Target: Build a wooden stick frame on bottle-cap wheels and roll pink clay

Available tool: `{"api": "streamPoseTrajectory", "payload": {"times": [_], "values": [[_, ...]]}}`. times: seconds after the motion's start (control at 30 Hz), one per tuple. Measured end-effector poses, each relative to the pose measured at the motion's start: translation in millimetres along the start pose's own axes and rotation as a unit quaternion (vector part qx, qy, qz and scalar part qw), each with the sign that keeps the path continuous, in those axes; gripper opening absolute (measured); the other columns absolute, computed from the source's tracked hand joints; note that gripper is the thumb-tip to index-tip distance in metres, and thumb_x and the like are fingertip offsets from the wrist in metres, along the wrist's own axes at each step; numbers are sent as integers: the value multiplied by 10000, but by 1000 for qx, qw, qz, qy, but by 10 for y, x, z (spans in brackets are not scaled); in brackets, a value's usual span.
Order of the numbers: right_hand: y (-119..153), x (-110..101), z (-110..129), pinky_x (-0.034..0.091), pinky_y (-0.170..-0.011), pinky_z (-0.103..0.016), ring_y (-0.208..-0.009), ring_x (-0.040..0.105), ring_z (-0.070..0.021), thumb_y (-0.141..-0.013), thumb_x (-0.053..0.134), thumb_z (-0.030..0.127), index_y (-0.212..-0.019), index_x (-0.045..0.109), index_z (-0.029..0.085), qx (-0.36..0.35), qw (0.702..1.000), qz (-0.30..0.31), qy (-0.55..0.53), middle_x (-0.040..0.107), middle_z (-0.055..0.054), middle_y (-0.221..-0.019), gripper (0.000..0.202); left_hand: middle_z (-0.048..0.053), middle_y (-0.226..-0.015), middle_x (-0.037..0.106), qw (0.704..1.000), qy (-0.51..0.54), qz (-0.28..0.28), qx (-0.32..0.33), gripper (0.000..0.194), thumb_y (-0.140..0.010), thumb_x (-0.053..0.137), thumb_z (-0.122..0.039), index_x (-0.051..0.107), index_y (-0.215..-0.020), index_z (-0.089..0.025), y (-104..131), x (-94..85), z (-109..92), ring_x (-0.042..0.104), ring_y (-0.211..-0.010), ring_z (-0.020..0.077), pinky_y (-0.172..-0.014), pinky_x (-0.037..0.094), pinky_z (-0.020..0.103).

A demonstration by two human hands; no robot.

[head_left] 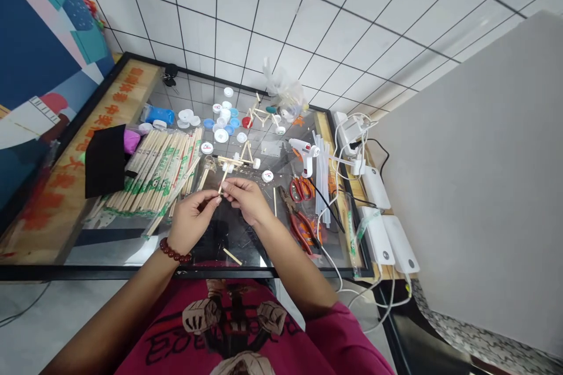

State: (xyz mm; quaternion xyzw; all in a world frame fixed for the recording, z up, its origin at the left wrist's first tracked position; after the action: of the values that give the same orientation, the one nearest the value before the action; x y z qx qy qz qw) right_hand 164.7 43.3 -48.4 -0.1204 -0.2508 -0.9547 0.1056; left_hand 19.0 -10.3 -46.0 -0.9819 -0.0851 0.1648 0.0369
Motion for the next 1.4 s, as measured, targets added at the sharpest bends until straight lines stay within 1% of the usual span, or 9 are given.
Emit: {"api": "streamPoseTrajectory", "payload": {"times": [0.2,0.37,0.47,0.53,0.67,0.97,1.17,1.3,1.4], "values": [[4,-8,12,180,-470,-197,-531,421,-49,-533,928,492,-748,759,174,2,1000,-8,-22,575,57,-584,420,65,-970,830,1000,17,25,1,252,-862,716,-390,802,-1013,-207,-36,43,22,763,-818,200,-810,609,330],[2,-6,11,180,-471,-195,-525,423,-45,-525,940,499,-733,750,171,6,1000,-6,-29,580,55,-586,432,28,-800,775,999,18,9,-32,261,-811,751,-402,754,-969,-194,-56,53,50,685,-650,153,-660,558,277],[13,-2,19,178,-464,-190,-521,420,-42,-490,957,524,-708,741,172,9,1000,-4,-26,578,58,-578,468,2,-746,739,999,26,13,-38,319,-786,769,-395,755,-1030,-190,-64,66,35,641,-599,132,-621,529,258],[21,-3,24,181,-461,-186,-523,422,-44,-472,963,533,-699,741,176,12,1000,-6,-25,577,59,-572,478,20,-788,766,999,24,24,-32,303,-812,747,-401,777,-1030,-193,-71,77,10,654,-630,140,-644,536,267],[29,0,38,181,-459,-185,-522,419,-44,-476,961,521,-682,740,181,4,1000,-5,-27,559,61,-563,455,63,-887,815,999,23,33,-32,262,-848,721,-427,810,-938,-198,-89,83,-16,700,-708,170,-706,563,298],[35,7,39,173,-471,-192,-539,425,-51,-459,952,529,-685,749,180,10,999,2,-31,570,53,-575,462,82,-904,826,998,26,20,-47,277,-812,743,-437,817,-915,-190,-104,44,24,724,-746,194,-733,577,326],[16,-3,21,170,-470,-192,-535,420,-50,-470,947,521,-673,738,176,10,999,6,-33,573,51,-574,451,78,-903,817,999,11,12,-38,260,-814,726,-420,809,-897,-189,-106,40,16,715,-753,191,-752,567,327],[7,-1,14,178,-469,-193,-532,426,-54,-480,936,498,-688,742,177,15,1000,7,-25,575,50,-567,429,44,-839,798,1000,-6,8,-19,206,-817,728,-397,799,-854,-207,-106,35,-24,686,-705,170,-711,549,299],[7,8,20,181,-462,-188,-520,421,-53,-463,939,493,-678,741,183,17,999,9,-28,572,54,-548,426,28,-826,789,1000,-19,3,-5,168,-828,716,-366,790,-848,-216,-110,32,-53,678,-699,161,-723,550,291]]}}
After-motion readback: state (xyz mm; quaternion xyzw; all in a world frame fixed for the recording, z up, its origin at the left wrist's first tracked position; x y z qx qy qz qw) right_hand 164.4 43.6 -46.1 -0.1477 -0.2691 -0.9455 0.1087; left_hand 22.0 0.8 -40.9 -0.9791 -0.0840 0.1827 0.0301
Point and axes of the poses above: each hand's wrist, its own y-axis away from the middle knuckle, its own x-axis out of the palm, z = x × y, the point moved 4 cm from there along -y, towards the middle knuckle
